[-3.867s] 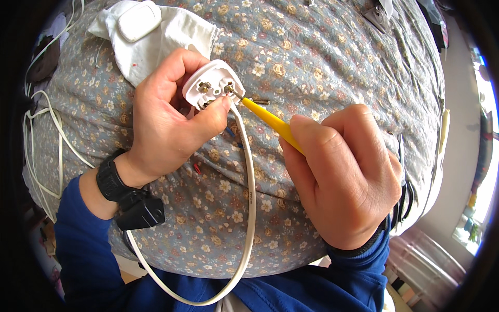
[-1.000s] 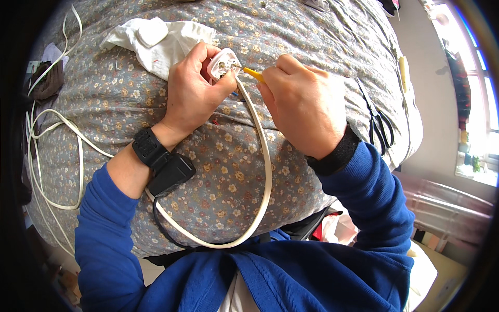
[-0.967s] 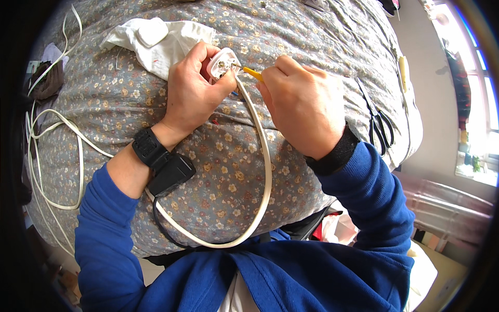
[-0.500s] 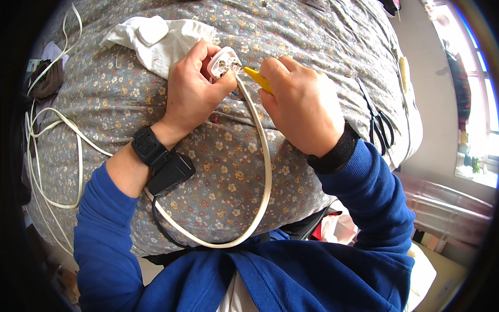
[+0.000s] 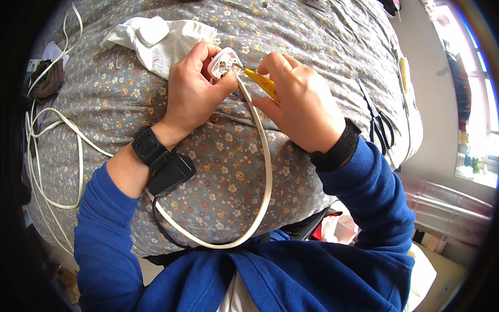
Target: The person strips the ends of a white power cord, twists the exposed conductors, and inserts them into the terminals of a three-prong plug. They then use a yellow screwdriver to tighten the terminal screws to secure the wires.
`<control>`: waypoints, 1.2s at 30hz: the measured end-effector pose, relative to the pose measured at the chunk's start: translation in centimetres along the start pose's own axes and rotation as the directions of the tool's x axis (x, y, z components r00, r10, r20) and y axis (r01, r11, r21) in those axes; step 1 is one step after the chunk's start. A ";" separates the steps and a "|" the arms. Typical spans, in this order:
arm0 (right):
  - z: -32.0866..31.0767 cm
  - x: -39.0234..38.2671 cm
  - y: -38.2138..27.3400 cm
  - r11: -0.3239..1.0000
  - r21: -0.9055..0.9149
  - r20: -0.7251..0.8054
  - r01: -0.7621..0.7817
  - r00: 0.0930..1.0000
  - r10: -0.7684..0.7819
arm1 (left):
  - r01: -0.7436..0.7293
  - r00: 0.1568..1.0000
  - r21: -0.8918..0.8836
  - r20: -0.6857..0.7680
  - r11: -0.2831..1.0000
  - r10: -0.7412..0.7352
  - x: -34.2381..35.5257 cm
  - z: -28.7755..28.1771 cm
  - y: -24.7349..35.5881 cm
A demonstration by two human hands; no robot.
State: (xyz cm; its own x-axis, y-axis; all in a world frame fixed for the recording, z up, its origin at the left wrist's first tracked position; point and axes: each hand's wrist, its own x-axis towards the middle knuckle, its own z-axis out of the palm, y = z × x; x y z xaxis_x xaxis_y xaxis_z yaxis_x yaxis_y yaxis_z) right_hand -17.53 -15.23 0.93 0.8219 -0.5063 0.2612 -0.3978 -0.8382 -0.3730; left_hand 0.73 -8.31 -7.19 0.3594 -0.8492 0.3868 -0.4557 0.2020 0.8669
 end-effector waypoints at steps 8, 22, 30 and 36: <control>-0.4 -0.2 -0.3 0.965 -0.261 0.076 0.018 0.997 0.002 | -0.015 1.000 -0.002 -0.020 1.000 0.015 0.0 0.1 0.0; -0.2 0.2 0.2 0.999 0.035 0.026 -0.037 0.999 0.036 | 0.006 1.000 -0.002 0.003 1.000 -0.006 0.0 0.0 0.0; -0.3 0.2 0.5 0.995 -0.084 0.071 -0.051 0.996 0.057 | 0.003 1.000 -0.010 0.001 1.000 -0.003 0.0 0.0 0.0; -0.1 0.5 0.3 0.994 -0.093 0.077 -0.063 0.995 0.070 | 0.002 1.000 0.001 0.010 1.000 -0.002 0.0 0.0 0.1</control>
State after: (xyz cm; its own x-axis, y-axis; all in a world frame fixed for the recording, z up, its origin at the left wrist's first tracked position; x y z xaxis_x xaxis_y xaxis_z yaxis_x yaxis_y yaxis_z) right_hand -17.34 -15.77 1.02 0.8209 -0.5468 0.1646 -0.4850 -0.8198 -0.3046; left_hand 0.74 -8.30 -7.11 0.3526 -0.8543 0.3820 -0.4558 0.1998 0.8674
